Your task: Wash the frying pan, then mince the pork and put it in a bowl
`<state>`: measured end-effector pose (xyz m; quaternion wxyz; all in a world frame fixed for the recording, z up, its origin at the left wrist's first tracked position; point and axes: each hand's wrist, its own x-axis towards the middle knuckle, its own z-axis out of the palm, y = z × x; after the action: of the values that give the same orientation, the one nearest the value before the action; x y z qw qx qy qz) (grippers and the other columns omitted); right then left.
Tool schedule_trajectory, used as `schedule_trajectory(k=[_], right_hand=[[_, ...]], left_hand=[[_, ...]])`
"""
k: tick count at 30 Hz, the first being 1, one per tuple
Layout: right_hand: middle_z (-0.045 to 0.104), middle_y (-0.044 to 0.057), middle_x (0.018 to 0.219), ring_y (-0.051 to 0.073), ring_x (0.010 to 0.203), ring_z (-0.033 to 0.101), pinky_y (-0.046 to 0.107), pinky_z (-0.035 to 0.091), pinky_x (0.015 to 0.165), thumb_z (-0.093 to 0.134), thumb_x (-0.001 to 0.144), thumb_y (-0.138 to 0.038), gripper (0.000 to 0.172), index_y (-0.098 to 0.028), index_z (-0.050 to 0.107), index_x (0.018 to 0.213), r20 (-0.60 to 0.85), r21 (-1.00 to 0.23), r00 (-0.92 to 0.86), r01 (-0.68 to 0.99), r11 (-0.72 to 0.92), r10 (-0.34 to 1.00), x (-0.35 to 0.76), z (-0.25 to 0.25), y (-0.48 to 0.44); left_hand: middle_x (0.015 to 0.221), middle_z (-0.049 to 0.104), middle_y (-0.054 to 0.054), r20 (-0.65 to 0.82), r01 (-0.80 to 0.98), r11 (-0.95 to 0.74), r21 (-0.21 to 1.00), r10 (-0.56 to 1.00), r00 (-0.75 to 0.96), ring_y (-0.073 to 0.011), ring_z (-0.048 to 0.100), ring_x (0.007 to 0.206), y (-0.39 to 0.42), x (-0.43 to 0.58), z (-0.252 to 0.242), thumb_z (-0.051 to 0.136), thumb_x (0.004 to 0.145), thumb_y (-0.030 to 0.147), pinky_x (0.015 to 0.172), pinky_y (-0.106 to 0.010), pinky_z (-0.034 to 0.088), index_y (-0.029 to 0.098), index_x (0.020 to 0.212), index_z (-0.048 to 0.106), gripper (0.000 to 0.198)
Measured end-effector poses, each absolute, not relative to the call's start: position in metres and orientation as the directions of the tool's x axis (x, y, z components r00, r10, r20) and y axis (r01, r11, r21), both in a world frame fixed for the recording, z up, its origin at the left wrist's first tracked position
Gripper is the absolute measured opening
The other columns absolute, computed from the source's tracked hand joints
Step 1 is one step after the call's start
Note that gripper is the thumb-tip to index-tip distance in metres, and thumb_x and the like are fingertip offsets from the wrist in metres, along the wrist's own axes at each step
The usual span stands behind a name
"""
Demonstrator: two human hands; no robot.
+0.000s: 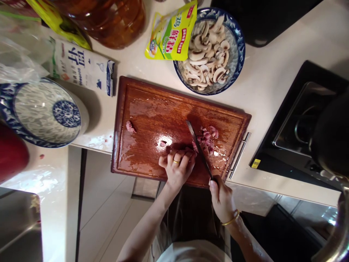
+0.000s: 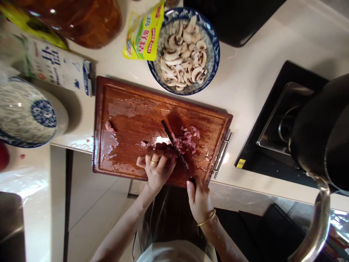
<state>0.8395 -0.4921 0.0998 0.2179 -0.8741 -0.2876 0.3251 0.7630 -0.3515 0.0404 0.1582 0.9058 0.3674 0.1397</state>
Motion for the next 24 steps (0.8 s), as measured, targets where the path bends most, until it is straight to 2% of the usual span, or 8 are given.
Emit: schedule_trajectory(k=[4,9,13,16,19,24], right_hand=[[0.065,0.004,0.061,0.018,0.05,0.062,0.026,0.039,0.044,0.029,0.097,-0.04,0.037,-0.017,0.056,0.086,-0.393,-0.53,0.655,0.412,-0.741,0.645,0.836,0.091,-0.489],[0.066,0.005,0.062,0.018,0.049,0.061,0.026,0.039,0.044,0.027,0.097,-0.039,0.039,-0.015,0.058,0.097,-0.398,-0.492,0.648,0.447,-0.747,0.649,0.835,0.087,-0.487],[0.067,0.007,0.064,0.019,0.05,0.062,0.027,0.039,0.045,0.026,0.097,-0.041,0.043,-0.014,0.059,0.098,-0.408,-0.43,0.653,0.478,-0.766,0.638,0.833,0.083,-0.486],[0.065,0.008,0.06,0.018,0.047,0.06,0.026,0.038,0.045,0.022,0.097,-0.043,0.049,-0.013,0.061,0.091,-0.41,-0.405,0.661,0.485,-0.775,0.628,0.836,0.078,-0.473],[0.064,0.008,0.057,0.018,0.046,0.059,0.026,0.039,0.045,0.018,0.097,-0.044,0.054,-0.013,0.062,0.09,-0.414,-0.402,0.655,0.492,-0.773,0.632,0.845,0.075,-0.456],[0.067,0.008,0.065,0.019,0.052,0.062,0.027,0.042,0.048,0.018,0.097,-0.045,0.052,-0.014,0.061,0.095,-0.392,-0.433,0.654,0.489,-0.757,0.647,0.857,0.077,-0.462]], left_hand=[[0.087,0.067,-0.001,0.08,0.58,-0.706,0.407,0.66,0.747,-0.0207,0.052,0.089,-0.35,0.76,0.037,0.066,0.076,0.025,0.083,-0.037,0.029,0.027,0.092,0.067,0.016],[0.091,0.067,-0.002,0.075,0.533,-0.74,0.411,0.61,0.789,-0.0219,0.052,0.093,-0.347,0.76,0.034,0.065,0.078,0.025,0.082,-0.038,0.03,0.028,0.105,0.065,0.027],[0.093,0.067,-0.002,0.079,0.495,-0.764,0.414,0.572,0.817,-0.0216,0.052,0.093,-0.345,0.761,0.033,0.063,0.08,0.024,0.079,-0.037,0.033,0.027,0.102,0.066,0.022],[0.093,0.068,-0.002,0.061,0.492,-0.761,0.423,0.565,0.823,-0.0215,0.053,0.093,-0.345,0.761,0.032,0.062,0.081,0.023,0.077,-0.037,0.033,0.027,0.098,0.067,0.018],[0.092,0.069,-0.002,0.047,0.486,-0.767,0.42,0.553,0.832,-0.0211,0.054,0.092,-0.345,0.762,0.031,0.06,0.082,0.022,0.076,-0.038,0.033,0.028,0.099,0.067,0.019],[0.091,0.069,-0.001,0.105,0.503,-0.771,0.391,0.581,0.807,-0.0214,0.055,0.09,-0.345,0.763,0.032,0.063,0.081,0.023,0.077,-0.038,0.032,0.029,0.099,0.067,0.019]])
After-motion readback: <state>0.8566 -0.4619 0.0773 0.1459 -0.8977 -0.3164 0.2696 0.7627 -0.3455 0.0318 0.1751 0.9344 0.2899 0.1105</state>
